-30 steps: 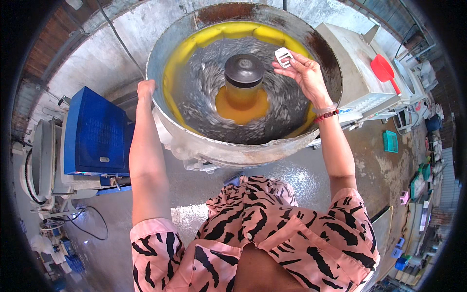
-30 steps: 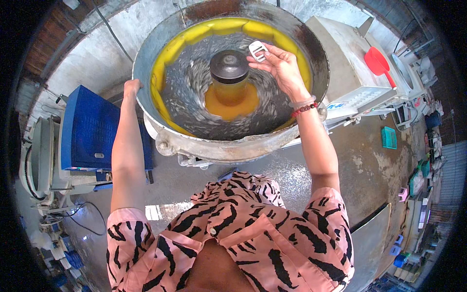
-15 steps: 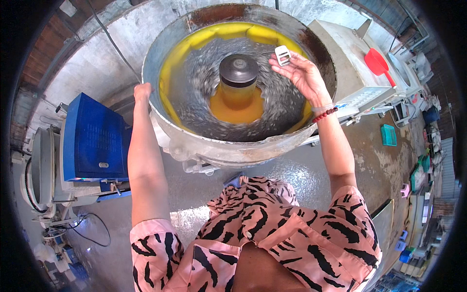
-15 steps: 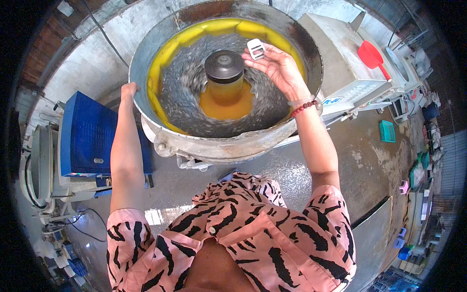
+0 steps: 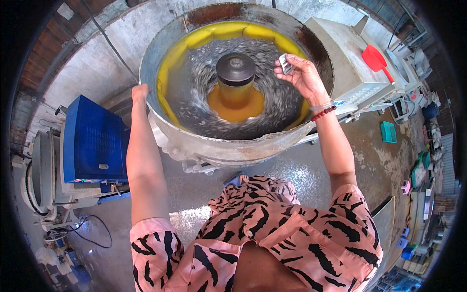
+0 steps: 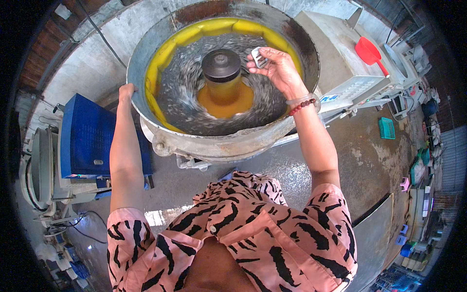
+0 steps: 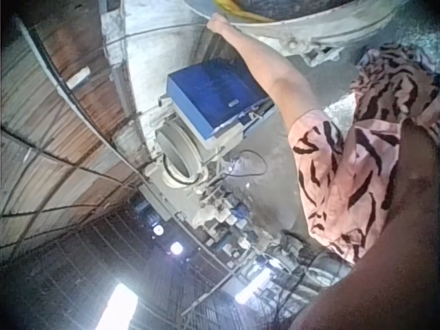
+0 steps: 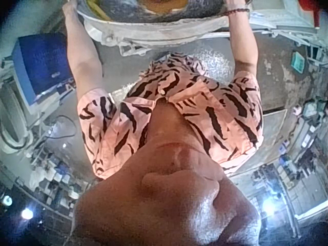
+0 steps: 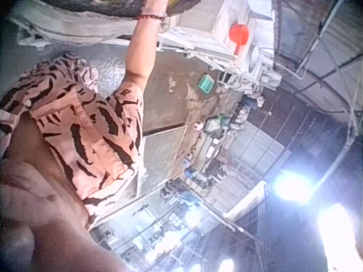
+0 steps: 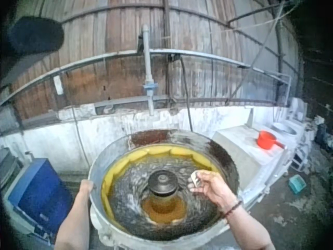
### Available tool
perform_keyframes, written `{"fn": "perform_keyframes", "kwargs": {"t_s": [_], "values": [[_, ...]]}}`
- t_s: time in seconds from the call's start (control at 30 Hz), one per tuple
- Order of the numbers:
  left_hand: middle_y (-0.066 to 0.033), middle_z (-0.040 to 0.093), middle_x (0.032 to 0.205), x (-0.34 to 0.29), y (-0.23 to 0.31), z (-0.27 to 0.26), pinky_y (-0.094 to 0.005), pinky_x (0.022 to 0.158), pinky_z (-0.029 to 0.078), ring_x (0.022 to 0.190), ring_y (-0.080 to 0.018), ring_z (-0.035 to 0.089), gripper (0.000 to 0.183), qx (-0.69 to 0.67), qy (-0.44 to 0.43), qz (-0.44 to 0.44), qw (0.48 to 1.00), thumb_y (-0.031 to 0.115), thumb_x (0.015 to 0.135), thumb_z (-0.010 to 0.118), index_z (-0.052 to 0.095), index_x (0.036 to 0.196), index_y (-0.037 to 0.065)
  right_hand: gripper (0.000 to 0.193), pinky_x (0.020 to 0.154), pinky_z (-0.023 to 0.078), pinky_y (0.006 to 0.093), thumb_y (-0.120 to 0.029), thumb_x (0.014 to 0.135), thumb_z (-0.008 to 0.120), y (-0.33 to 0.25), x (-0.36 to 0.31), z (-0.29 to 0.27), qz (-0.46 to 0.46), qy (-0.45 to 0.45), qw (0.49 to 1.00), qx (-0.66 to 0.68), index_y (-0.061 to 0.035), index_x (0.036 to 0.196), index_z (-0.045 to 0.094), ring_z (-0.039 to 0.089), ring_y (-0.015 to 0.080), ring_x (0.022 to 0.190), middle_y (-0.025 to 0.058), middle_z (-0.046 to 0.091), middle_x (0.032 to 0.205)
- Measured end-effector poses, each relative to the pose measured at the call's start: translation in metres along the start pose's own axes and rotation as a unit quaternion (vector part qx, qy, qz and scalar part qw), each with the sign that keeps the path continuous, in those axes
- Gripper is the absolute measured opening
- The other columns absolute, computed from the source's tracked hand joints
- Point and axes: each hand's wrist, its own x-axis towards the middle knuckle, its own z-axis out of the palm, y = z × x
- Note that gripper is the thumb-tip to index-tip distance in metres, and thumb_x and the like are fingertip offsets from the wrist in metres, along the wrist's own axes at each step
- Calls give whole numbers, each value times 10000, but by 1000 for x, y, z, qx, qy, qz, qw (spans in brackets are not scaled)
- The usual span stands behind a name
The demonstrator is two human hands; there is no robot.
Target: The person cleans the interior of a large industrial vibrating machine by adding a white cleaning powder with a red scoop while the machine is running and water is flowing into the bowl.
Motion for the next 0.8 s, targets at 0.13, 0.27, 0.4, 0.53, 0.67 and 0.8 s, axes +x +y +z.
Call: {"fn": "perform_keyframes", "kwargs": {"t_s": [0.13, 0.27, 0.4, 0.53, 0.67, 0.8], "values": [[-186, 613, 947, 8, -9, -1, -344, 806, 430, 932, -277, 581, 341, -31, -3, -15, 999, 124, 571, 589, 632, 877, -21, 262, 714, 505, 338, -182, 869, 469, 4, -3, -2, 31, -13, 985, -167, 58, 943, 543, 615, 233, 778, 120, 620, 864], [-187, 613, 945, 5, -3, 6, -346, 799, 430, 924, -272, 585, 348, 5, -4, 15, 1000, 121, 574, 583, 625, 883, -32, 496, 955, 280, 509, -406, 823, 499, 14, -9, -35, -18, 43, 583, -811, -177, 1255, 411, 207, 352, 1252, 143, 290, 1336], [-184, 615, 941, 24, -22, -2, -338, 799, 431, 925, -261, 585, 350, -38, -20, -2, 999, 127, 583, 578, 622, 892, -30, 485, 928, 252, 605, -381, 789, 556, 4, -11, -50, 87, 14, 564, -821, -217, 1231, 444, 148, 359, 1277, 123, 270, 1358], [-182, 617, 936, 13, -8, 4, -338, 799, 431, 926, -262, 585, 334, -2, -24, 3, 1000, 121, 588, 583, 629, 889, -18, 385, 882, 389, 357, -256, 793, 574, -8, -17, -85, 43, -76, 609, -789, -63, 1123, 532, 462, 330, 1076, 194, 535, 1088], [-185, 616, 935, 7, -7, -1, -344, 793, 432, 917, -269, 586, 338, -1, -13, -16, 1000, 124, 598, 599, 623, 895, -33, 345, 811, 429, 355, -218, 779, 583, 5, -25, -97, 104, -45, 638, -761, -44, 1076, 557, 552, 318, 947, 202, 581, 979], [-188, 615, 938, -14, 10, 3, -342, 789, 435, 914, -266, 586, 353, 13, -12, 11, 1000, 120, 605, 618, 609, 908, -62, 321, 807, 434, 371, -251, 772, 580, 10, -28, -95, 118, -7, 639, -760, -109, 1060, 581, 556, 307, 933, 158, 599, 960]]}}
